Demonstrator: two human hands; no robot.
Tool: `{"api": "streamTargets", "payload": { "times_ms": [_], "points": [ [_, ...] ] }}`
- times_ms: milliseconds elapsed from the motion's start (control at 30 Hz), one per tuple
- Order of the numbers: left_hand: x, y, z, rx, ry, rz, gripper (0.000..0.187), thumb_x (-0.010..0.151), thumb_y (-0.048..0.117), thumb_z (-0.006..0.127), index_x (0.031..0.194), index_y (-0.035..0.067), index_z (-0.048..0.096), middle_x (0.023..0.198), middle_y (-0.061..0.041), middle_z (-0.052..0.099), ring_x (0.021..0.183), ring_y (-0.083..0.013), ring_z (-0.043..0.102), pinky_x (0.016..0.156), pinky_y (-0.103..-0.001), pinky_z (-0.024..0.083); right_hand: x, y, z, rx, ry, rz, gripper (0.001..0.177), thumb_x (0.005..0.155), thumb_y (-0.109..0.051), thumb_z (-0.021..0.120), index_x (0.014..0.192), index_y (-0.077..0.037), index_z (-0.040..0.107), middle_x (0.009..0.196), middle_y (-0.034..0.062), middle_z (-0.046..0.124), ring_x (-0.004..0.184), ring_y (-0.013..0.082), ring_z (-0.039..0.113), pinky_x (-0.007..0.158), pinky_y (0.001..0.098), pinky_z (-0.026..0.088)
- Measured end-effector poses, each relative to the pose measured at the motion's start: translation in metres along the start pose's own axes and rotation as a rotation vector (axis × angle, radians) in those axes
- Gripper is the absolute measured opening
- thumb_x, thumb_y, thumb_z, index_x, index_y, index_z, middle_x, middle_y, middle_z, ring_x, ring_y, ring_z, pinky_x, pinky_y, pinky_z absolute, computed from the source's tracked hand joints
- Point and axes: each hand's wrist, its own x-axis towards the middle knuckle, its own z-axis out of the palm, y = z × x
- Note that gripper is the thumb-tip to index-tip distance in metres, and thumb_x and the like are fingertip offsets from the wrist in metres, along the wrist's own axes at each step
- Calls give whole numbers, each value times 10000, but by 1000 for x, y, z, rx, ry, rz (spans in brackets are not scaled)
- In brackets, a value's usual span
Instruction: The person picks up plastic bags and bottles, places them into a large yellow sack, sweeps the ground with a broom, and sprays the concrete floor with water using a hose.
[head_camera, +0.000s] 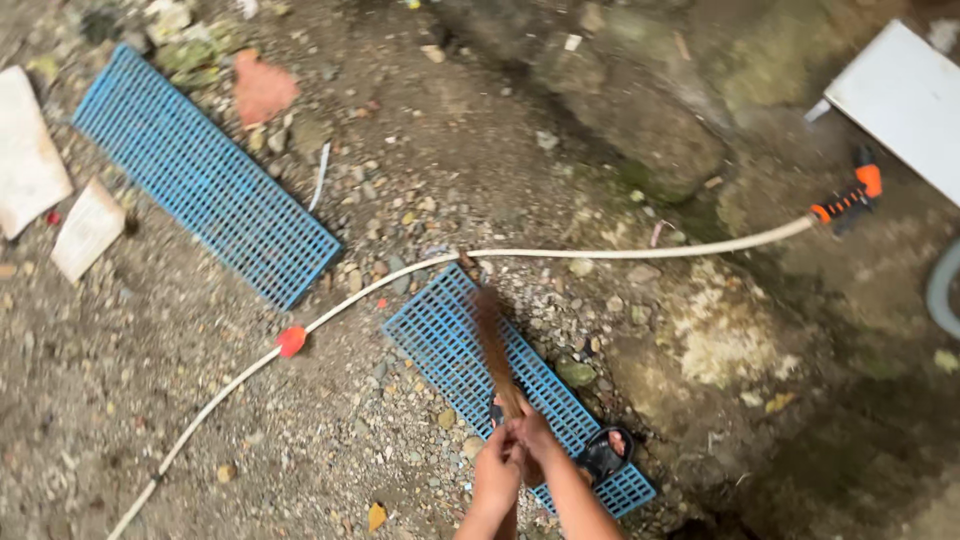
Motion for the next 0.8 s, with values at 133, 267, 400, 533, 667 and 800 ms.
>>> {"api": "streamTargets", "payload": {
  "times_ms": [133, 267, 400, 533, 667, 800],
  "points": [
    [5, 15, -20, -156, 184, 124, 365, 913, -16, 602, 1269, 56, 637, 1131, -90, 769, 1009, -174, 748, 906, -294, 571, -6, -32, 44, -373, -120, 2, 807, 747, 47, 684, 1511, -136, 498, 1071, 83, 736, 790, 144, 671, 704, 291, 549],
    [4, 14, -59, -277, 239, 126, 395, 880, -64, 602, 1257, 46, 652, 1138, -64, 768, 1056, -151, 730, 945, -297, 561, -62, -78, 67, -539, -185, -31, 822, 774, 32, 725, 1539, -116, 462, 1166, 151, 718, 917, 206, 683, 801, 342, 564],
    [11, 25, -69, -511, 314, 134, 333, 918, -60, 625, 1242, 3, 671, 1071, -102, 774, 1006, -171, 717, 942, -298, 551, -104, -169, 64, -596, -74, 63, 942, 842, 16, 796, 1675, -155, 392, 1135, 438, 616, 831, 437, 548, 719, 521, 460],
    [18, 51, -86, -430, 219, 118, 325, 935, -41, 592, 1244, 31, 663, 1075, -70, 769, 952, -167, 728, 897, -292, 588, -110, -245, 79, -1135, 354, -217, 1060, 678, 11, 836, 1597, -224, 363, 1229, 130, 722, 967, 247, 712, 787, 373, 581],
    [48, 80, -94, -271, 202, 152, 318, 943, 9, 591, 1251, 61, 649, 1124, -44, 776, 985, -133, 742, 856, -291, 581, -86, -341, 81, -856, 485, -71, 929, 762, -36, 744, 1601, -286, 434, 1202, 161, 680, 873, 329, 621, 681, 529, 508],
    [94, 108, -93, -213, 281, 274, 343, 916, 16, 609, 1247, 81, 676, 1112, -54, 794, 1013, -135, 751, 904, -283, 564, -14, -424, 52, -658, 573, -262, 487, 840, -170, 735, 1310, -135, 609, 1076, 137, 684, 851, 289, 627, 692, 465, 517]
  ]
}}
